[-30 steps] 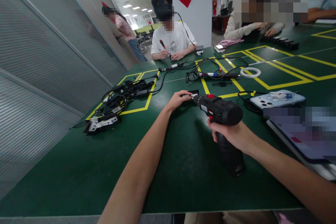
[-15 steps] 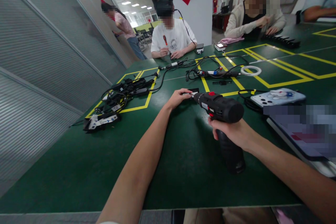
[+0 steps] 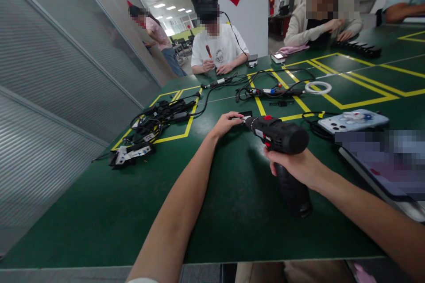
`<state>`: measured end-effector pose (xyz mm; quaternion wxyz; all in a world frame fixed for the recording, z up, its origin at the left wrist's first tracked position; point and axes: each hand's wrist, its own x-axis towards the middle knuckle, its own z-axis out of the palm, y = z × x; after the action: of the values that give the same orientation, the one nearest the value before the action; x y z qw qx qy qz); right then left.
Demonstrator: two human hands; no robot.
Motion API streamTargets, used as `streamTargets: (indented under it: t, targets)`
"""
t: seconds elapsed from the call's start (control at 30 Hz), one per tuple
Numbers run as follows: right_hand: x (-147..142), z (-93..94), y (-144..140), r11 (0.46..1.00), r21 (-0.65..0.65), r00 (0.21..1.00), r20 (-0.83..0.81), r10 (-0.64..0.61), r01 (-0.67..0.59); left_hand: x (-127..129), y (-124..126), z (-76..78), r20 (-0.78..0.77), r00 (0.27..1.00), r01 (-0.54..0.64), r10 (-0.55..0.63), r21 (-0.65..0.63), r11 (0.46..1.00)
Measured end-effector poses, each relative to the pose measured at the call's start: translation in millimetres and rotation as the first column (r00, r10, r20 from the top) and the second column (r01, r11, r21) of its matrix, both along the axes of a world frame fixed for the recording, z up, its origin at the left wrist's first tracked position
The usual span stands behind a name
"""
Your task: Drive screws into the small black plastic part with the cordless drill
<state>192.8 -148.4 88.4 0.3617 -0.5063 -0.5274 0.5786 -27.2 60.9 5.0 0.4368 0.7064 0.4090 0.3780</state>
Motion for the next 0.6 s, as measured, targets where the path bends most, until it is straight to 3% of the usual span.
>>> streamTargets:
  t: [0.6]
  targets:
    - [0.3,1.2,-0.1,1.000,-0.009,1.000,0.010,-0.003,0.003,0.0,2.5,-3.5,0.011,1.000,-0.003,0.003,-0.012,1.000]
